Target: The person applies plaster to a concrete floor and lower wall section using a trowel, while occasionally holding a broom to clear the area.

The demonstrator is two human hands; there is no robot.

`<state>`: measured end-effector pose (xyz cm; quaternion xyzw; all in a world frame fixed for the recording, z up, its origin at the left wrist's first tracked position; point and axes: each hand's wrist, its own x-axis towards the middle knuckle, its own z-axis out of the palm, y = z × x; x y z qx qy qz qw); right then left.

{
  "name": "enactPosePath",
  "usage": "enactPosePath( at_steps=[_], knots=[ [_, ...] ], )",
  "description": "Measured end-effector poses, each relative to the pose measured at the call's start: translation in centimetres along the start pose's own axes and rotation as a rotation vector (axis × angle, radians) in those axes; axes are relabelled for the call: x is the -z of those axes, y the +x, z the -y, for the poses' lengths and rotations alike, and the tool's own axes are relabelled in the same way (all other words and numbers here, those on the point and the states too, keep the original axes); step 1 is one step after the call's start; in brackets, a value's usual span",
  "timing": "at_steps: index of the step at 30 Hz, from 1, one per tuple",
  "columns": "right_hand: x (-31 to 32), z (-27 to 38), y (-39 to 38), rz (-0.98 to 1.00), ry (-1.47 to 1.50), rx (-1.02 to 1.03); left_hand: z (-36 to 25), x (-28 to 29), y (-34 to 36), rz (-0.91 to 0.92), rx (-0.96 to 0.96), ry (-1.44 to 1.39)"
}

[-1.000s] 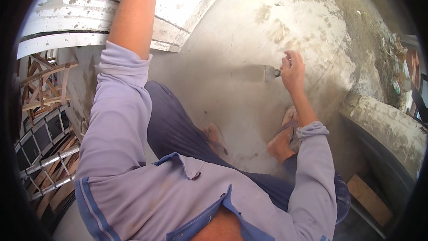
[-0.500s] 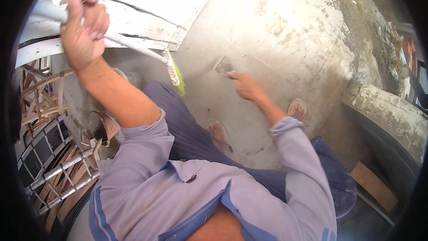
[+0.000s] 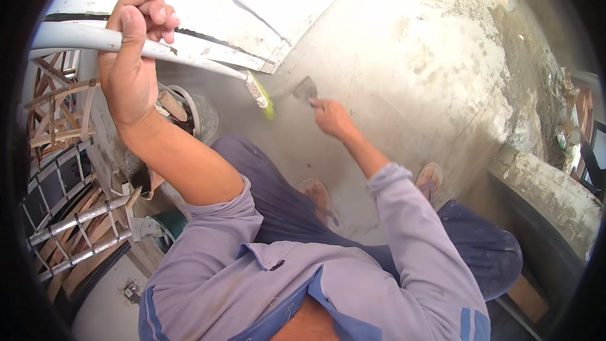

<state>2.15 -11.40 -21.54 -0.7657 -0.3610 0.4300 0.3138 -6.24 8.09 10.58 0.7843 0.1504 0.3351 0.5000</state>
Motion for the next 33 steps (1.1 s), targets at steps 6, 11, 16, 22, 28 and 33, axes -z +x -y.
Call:
enactPosePath(
  at_steps=[6,11,16,22,28,33],
  knots=[
    [2.0,4.9,4.6,0.059,0.19,-0.197,0.4,1.1,-0.4,0.111,0.097,-0.009],
    [-0.3,-1.0,2.0,-0.077,0.101,0.028,0.7,1.3,-0.4,0.136,0.026,0.023],
    [-1.0,3.2,5.7,-0.107,0.163,-0.098,0.9,1.1,-0.4,0.157,0.053,0.038],
    [-1.5,8.4,0.6,-0.038,0.618,-0.355,1.3,2.6,-0.7,0.231,0.025,0.016],
    [-3.4,13.0,3.9,0.047,0.569,-0.343,1.7,3.0,-0.5,0.293,-0.028,-0.038],
    [-3.7,11.0,6.2,-0.005,0.614,-0.5,2.0,1.7,0.0,0.248,-0.02,-0.008]
  ],
)
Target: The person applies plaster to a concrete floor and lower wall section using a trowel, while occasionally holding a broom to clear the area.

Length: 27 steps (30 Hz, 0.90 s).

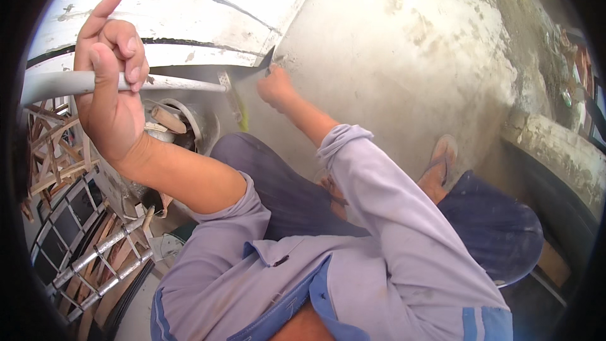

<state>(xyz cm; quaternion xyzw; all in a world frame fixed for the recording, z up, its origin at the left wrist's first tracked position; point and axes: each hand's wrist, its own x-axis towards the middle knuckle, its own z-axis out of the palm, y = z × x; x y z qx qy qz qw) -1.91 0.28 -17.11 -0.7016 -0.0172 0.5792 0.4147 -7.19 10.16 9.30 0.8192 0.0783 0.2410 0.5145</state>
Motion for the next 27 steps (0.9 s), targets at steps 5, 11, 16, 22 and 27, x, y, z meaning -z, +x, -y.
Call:
enactPosePath(
  at_steps=[5,11,16,22,27],
  knots=[
    [0.2,-2.2,-2.3,-0.092,-0.175,0.563,-0.8,0.1,-0.3,-0.066,0.004,0.021],
    [-0.9,0.8,-4.1,-0.132,-0.023,0.321,-0.8,-0.8,0.0,-0.191,0.038,-0.002],
    [-1.2,-2.7,2.2,-0.369,-0.211,0.52,-0.9,-1.6,0.2,-0.209,0.042,-0.01],
    [-0.4,-2.7,2.1,-0.468,-0.117,0.827,-1.3,-2.2,0.0,-0.323,0.064,-0.019],
    [2.9,2.8,1.8,-0.153,0.032,0.282,-1.0,-2.1,-0.1,-0.341,0.076,-0.012]
  ],
)
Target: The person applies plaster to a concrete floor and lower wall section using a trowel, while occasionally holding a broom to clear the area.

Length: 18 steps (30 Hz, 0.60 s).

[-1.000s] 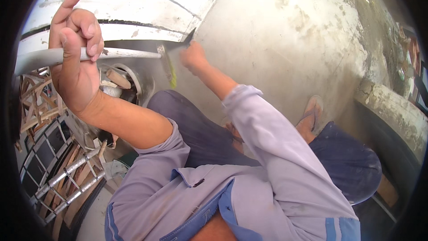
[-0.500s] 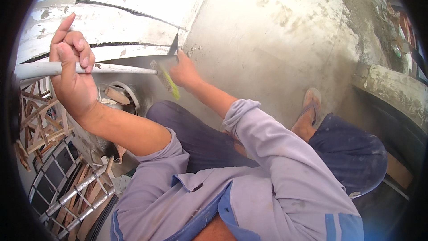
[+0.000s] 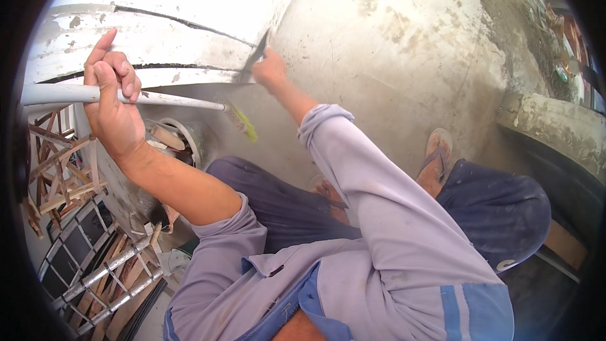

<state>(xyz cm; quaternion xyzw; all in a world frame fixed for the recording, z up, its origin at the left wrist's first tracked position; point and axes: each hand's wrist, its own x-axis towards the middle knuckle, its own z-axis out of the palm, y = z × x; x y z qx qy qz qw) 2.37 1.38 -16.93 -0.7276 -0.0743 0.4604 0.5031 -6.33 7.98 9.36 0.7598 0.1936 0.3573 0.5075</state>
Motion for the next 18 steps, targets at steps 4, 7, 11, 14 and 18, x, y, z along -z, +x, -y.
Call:
enactPosePath(
  at_steps=[4,7,11,14,18],
  knots=[
    [0.4,-6.3,4.5,-0.439,-0.197,0.672,-0.2,-1.1,0.3,-0.018,-0.001,-0.02],
    [0.7,-4.2,3.8,-0.252,-0.152,0.424,-0.3,-0.9,0.2,-0.042,0.005,0.025],
    [4.1,2.2,2.3,0.033,-0.004,-0.103,0.1,0.0,0.1,-0.054,0.014,0.055],
    [3.4,-5.5,5.9,-0.49,-0.252,0.751,0.2,-1.6,0.7,-0.055,0.016,0.012],
    [4.1,-1.4,6.8,-0.176,-0.068,0.29,0.0,-0.4,0.3,-0.067,0.03,0.055]
  ],
)
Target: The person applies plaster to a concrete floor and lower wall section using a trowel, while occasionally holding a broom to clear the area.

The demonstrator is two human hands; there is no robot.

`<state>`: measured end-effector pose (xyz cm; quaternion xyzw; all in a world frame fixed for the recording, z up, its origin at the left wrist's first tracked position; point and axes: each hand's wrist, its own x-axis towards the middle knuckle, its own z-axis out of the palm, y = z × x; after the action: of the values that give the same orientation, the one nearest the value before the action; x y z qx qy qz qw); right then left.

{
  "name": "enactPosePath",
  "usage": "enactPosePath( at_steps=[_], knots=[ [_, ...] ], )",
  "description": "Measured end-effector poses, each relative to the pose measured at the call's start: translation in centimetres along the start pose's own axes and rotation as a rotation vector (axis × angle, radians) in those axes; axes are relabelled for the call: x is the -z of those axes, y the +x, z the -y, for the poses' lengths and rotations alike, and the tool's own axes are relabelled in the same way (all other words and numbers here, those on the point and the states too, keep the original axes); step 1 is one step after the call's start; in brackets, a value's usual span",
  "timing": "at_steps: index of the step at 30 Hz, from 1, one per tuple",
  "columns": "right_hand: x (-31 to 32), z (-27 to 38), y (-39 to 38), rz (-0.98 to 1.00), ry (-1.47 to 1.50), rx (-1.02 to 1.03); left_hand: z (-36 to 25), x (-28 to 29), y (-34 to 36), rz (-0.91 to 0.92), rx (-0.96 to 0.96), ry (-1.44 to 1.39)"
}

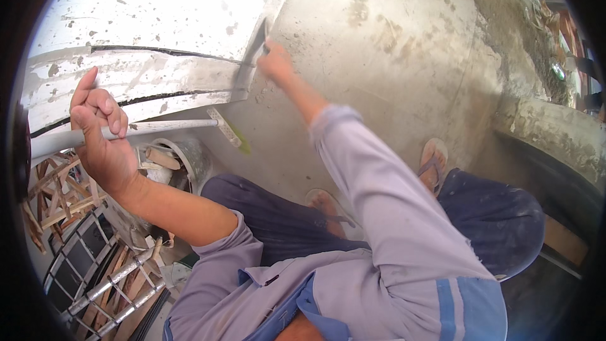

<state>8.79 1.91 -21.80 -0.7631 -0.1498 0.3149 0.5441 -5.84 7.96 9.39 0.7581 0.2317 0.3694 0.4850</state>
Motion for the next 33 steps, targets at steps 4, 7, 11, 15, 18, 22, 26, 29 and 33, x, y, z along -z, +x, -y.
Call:
enactPosePath(
  at_steps=[4,7,11,15,18,22,26,29,33],
  knots=[
    [2.1,2.7,-0.9,0.234,0.029,-0.222,0.1,0.1,-0.2,0.017,0.027,-0.026],
    [0.6,0.2,0.3,0.104,-0.079,-0.042,0.1,-0.3,0.2,0.047,0.039,-0.051],
    [3.9,3.6,5.9,0.425,0.113,-0.437,0.3,-0.4,0.1,0.006,0.042,-0.023],
    [4.1,4.1,0.4,0.188,-0.117,-0.113,-0.2,-0.9,0.1,-0.052,0.068,0.031],
    [3.2,3.5,1.3,0.025,-0.193,0.068,0.1,-0.7,0.1,-0.054,0.04,-0.008],
    [6.0,4.6,4.7,0.106,-0.005,-0.223,0.3,-1.0,0.0,-0.069,0.038,0.014],
    [4.2,1.2,-0.6,0.018,-0.205,0.21,0.4,-0.9,-0.2,-0.077,0.061,0.009],
    [3.1,3.5,-3.1,0.064,-0.083,0.235,0.1,-0.7,0.1,-0.093,0.036,0.009],
    [2.8,3.1,-3.3,0.029,0.045,0.16,0.7,-1.0,0.1,-0.097,0.019,0.025]
  ],
)
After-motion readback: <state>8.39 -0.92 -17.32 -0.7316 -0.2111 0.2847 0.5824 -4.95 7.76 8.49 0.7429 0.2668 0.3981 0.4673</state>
